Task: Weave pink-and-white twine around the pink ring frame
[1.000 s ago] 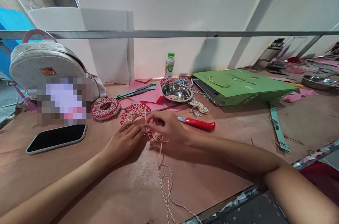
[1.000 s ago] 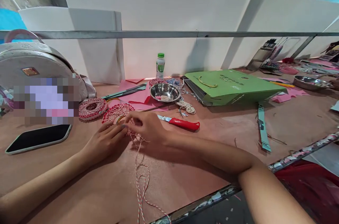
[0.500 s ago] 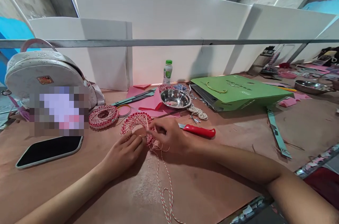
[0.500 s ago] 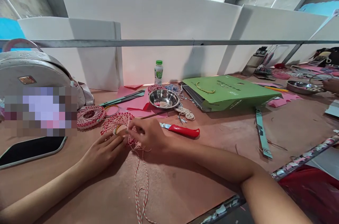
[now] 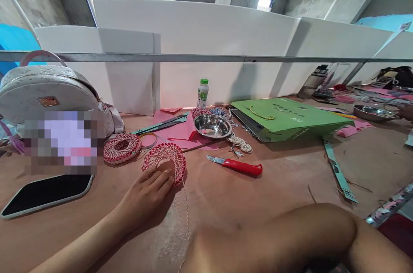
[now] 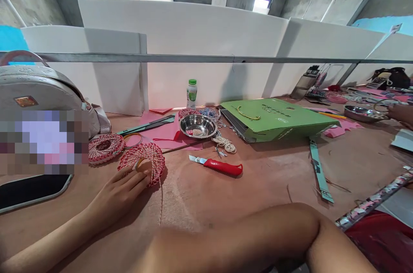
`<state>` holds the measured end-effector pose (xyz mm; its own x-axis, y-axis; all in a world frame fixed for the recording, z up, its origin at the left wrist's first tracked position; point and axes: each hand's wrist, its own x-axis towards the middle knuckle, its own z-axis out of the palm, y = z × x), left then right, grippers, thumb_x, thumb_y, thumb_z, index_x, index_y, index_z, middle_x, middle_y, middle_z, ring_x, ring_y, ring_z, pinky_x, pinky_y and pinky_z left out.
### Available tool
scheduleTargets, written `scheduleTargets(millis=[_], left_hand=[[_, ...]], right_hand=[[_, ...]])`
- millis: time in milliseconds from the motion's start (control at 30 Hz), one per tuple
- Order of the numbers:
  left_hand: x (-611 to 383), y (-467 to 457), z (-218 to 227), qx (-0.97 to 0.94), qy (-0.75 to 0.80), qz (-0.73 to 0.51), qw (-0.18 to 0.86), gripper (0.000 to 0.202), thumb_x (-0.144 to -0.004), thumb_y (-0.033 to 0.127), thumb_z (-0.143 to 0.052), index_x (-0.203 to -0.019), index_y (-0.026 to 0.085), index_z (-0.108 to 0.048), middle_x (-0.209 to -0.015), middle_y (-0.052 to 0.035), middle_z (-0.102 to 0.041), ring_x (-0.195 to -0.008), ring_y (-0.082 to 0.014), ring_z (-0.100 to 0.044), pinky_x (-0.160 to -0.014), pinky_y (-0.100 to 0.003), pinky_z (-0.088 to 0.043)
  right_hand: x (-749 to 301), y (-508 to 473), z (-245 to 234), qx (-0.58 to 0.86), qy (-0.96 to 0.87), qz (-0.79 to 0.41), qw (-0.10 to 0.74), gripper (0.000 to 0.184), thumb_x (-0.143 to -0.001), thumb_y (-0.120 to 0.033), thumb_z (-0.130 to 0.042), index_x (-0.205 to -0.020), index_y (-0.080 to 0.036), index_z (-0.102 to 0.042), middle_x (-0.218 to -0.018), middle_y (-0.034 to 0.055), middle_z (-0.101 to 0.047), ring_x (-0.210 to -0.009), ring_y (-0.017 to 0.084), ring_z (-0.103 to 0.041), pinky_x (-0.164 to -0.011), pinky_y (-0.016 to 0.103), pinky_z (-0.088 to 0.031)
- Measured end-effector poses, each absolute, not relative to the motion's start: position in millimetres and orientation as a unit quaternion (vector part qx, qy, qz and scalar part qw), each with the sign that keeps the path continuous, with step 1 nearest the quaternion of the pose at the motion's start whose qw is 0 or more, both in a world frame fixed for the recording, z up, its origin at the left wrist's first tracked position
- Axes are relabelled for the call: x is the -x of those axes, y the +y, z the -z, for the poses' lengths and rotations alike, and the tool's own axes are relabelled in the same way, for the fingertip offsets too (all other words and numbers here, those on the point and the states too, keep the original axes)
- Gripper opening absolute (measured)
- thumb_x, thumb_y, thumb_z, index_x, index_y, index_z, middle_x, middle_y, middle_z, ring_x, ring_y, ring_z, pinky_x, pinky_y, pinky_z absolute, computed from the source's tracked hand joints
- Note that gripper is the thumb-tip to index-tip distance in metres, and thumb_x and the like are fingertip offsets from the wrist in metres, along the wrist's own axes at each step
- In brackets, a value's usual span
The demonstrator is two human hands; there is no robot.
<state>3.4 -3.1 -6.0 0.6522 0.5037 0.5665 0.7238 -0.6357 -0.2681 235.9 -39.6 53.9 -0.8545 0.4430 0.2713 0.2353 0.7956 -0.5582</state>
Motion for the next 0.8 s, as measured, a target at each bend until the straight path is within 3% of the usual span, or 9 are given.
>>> scheduleTargets(millis=[100, 167, 500, 800], left_hand=[[-4.0, -4.6, 4.2, 0.878, -0.346, 0.228, 0.238, 0.025, -0.094, 0.014, -0.050, -0.113, 0.016, -0.066, -0.108, -0.0082, -0.074, -0.099, -0.0232, -0.069, -0.103, -0.041, -0.043], [-4.1, -5.3, 2.8, 0.877, -0.341, 0.224, 0.253, 0.029, -0.092, 0.009, -0.049, -0.115, 0.015, -0.065, -0.107, -0.0082, -0.074, -0.099, -0.0226, -0.069, -0.103, -0.040, -0.042], [-2.6, -4.5, 2.3, 0.873, -0.326, 0.231, 0.279, 0.031, -0.092, 0.004, -0.046, -0.115, 0.014, -0.064, -0.109, -0.0076, -0.075, -0.097, -0.0213, -0.069, -0.101, -0.039, -0.044], [-3.4, -5.7, 3.7, 0.870, -0.329, 0.235, 0.282, 0.033, -0.091, 0.004, -0.046, -0.117, 0.014, -0.064, -0.113, -0.0093, -0.074, -0.103, -0.0220, -0.068, -0.103, -0.038, -0.042]], right_hand=[[-220.7, 11.3, -48.7, 0.246, -0.901, -0.253, 0.252, 0.022, -0.095, -0.032, -0.057, -0.112, -0.027, -0.070, -0.074, -0.0015, -0.065, -0.061, 0.013, -0.058, -0.052, 0.025, -0.042], [-217.3, 42.4, -46.1, 0.324, -0.865, -0.220, 0.313, 0.022, -0.096, -0.037, -0.061, -0.107, -0.021, -0.070, -0.073, -0.0013, -0.063, -0.061, 0.012, -0.052, -0.057, 0.025, -0.038], [-227.8, 78.6, -30.7, 0.374, -0.856, -0.128, 0.333, 0.029, -0.092, -0.045, -0.071, -0.101, -0.018, -0.069, -0.070, -0.0029, -0.062, -0.060, 0.011, -0.050, -0.059, 0.024, -0.029], [-220.1, 68.2, -34.1, 0.359, -0.830, -0.211, 0.371, 0.007, -0.089, -0.024, -0.070, -0.093, -0.018, -0.072, -0.063, -0.0056, -0.055, -0.056, 0.009, -0.043, -0.057, 0.023, -0.029]])
